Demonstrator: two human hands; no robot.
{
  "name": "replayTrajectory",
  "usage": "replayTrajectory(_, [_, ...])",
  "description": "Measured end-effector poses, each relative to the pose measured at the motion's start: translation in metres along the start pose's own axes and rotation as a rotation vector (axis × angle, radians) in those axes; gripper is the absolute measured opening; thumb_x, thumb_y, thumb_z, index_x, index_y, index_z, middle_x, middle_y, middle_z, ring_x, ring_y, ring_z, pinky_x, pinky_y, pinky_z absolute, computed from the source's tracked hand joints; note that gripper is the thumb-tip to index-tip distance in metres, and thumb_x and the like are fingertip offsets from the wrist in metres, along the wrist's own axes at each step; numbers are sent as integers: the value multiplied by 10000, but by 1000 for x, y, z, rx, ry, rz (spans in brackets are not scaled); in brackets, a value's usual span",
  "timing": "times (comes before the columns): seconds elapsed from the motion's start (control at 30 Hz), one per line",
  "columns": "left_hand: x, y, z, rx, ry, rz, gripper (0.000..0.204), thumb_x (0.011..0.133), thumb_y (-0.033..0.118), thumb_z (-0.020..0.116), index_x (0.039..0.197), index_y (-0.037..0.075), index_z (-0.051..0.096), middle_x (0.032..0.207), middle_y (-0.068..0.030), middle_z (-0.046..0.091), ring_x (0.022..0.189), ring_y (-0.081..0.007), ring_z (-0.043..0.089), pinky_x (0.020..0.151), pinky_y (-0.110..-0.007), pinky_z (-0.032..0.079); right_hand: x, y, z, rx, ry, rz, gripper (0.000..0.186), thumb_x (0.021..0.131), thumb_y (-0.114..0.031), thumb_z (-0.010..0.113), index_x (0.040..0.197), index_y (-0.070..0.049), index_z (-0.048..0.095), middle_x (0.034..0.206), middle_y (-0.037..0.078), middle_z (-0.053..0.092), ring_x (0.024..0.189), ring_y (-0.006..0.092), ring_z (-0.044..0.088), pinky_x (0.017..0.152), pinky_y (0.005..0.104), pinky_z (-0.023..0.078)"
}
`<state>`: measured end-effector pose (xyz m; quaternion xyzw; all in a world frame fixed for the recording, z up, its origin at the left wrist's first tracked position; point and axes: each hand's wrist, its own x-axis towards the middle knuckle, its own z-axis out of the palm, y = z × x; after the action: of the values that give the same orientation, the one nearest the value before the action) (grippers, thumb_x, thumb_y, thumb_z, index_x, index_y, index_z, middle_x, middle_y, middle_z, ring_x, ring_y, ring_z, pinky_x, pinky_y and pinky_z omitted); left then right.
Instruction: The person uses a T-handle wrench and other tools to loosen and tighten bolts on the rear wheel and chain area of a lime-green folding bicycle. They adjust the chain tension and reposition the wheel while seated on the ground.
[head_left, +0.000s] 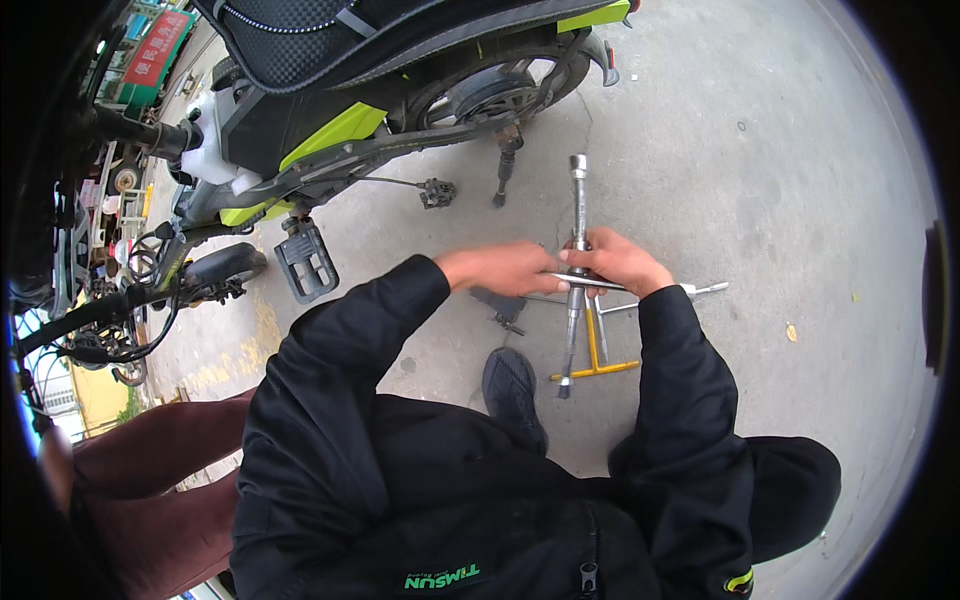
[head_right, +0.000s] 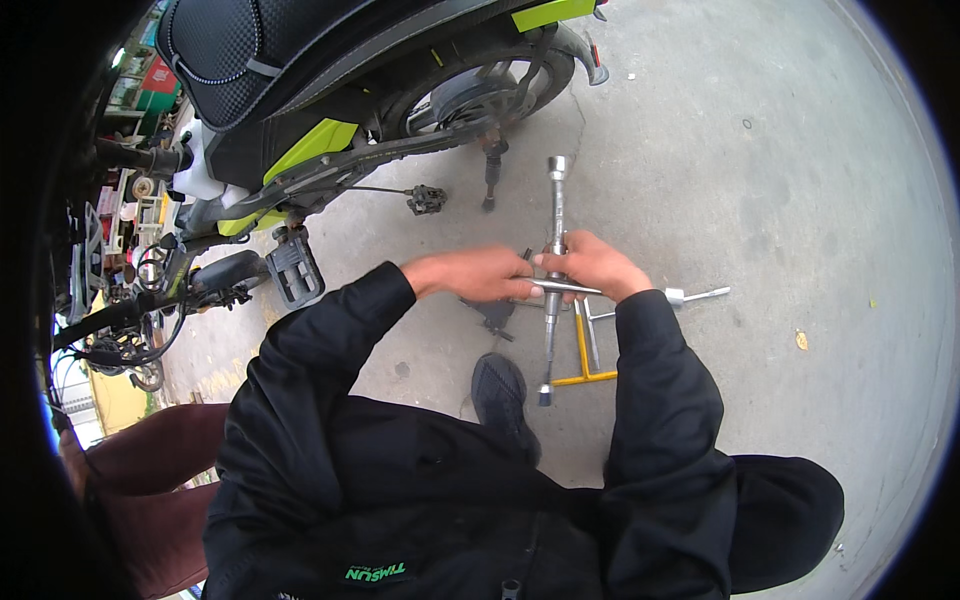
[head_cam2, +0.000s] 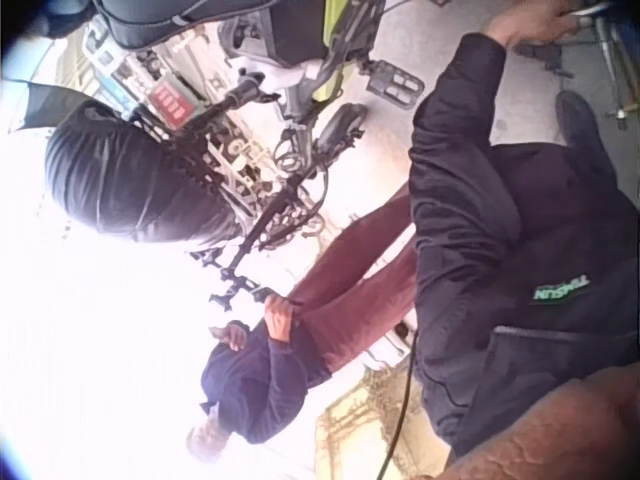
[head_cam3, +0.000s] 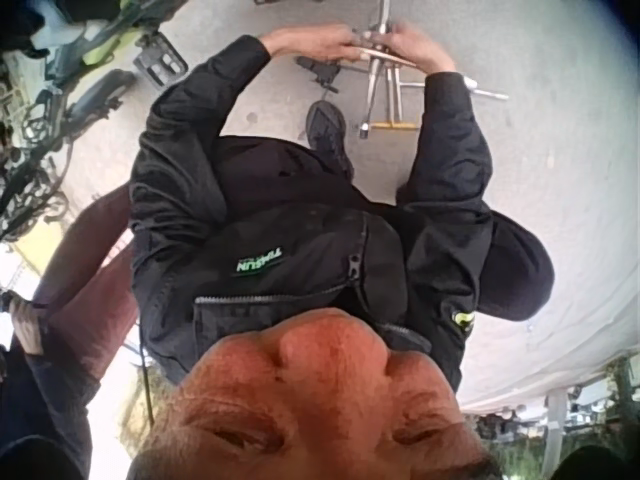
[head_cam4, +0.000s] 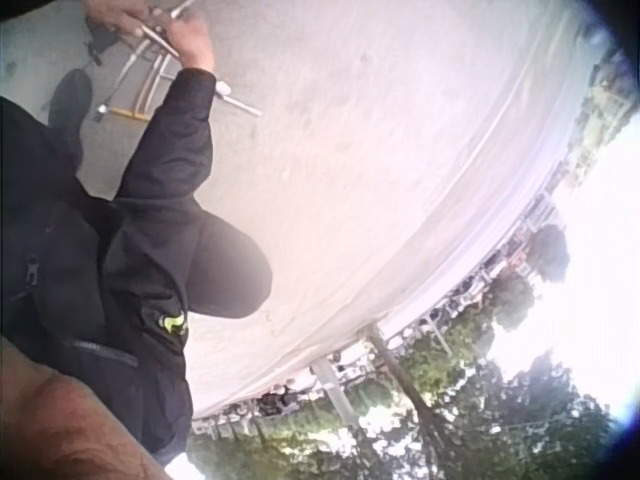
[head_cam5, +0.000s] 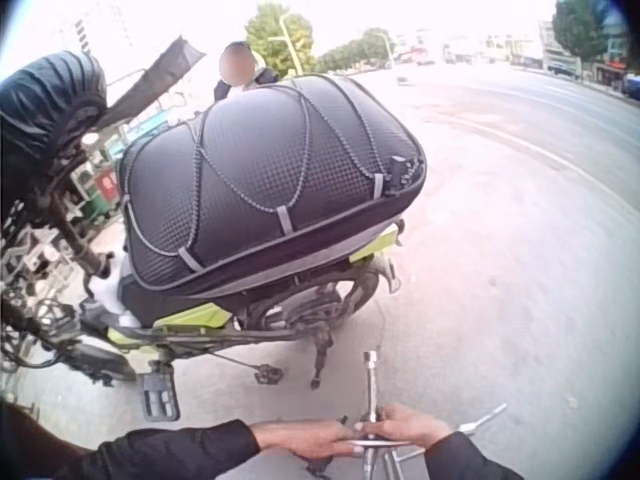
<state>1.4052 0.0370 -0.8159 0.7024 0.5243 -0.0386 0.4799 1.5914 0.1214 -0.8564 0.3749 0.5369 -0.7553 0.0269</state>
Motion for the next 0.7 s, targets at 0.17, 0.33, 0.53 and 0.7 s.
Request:
replayTrajectory(0.17, [-4,-13,30,-35,181,-217,462,975,435,473,923,4,630,806,-217,634,781,-397,618,694,-485,449,1,21,55,-627,905,-555,353,777,-233,751,934,42,595,833,155,642,813,374,612,744,457,484])
replayTrajectory(0.33, [2,-23,24,-25,250,-276,467,970,433,481,889,-3,626,789,-216,631,757,-400,604,662,-486,431,4,63,95,-331,1241,-386,427,859,-347,685,988,39,555,858,148,608,782,325,574,717,426,455])
replayTrajectory(0.53, [3,-31,19,-44,271,-281,470,963,419,487,853,-19,620,786,-229,621,747,-413,589,667,-486,424,2,76,84,551,376,-36,464,972,-471,506,957,-15,589,692,10,521,557,92,462,514,240,358])
replayTrajectory(0.7, [2,-35,13,-36,324,-286,468,951,420,503,853,-21,624,806,-240,626,768,-423,595,681,-488,429,15,67,89,400,487,-205,419,985,-436,500,913,-36,602,644,-21,471,526,55,399,458,243,299])
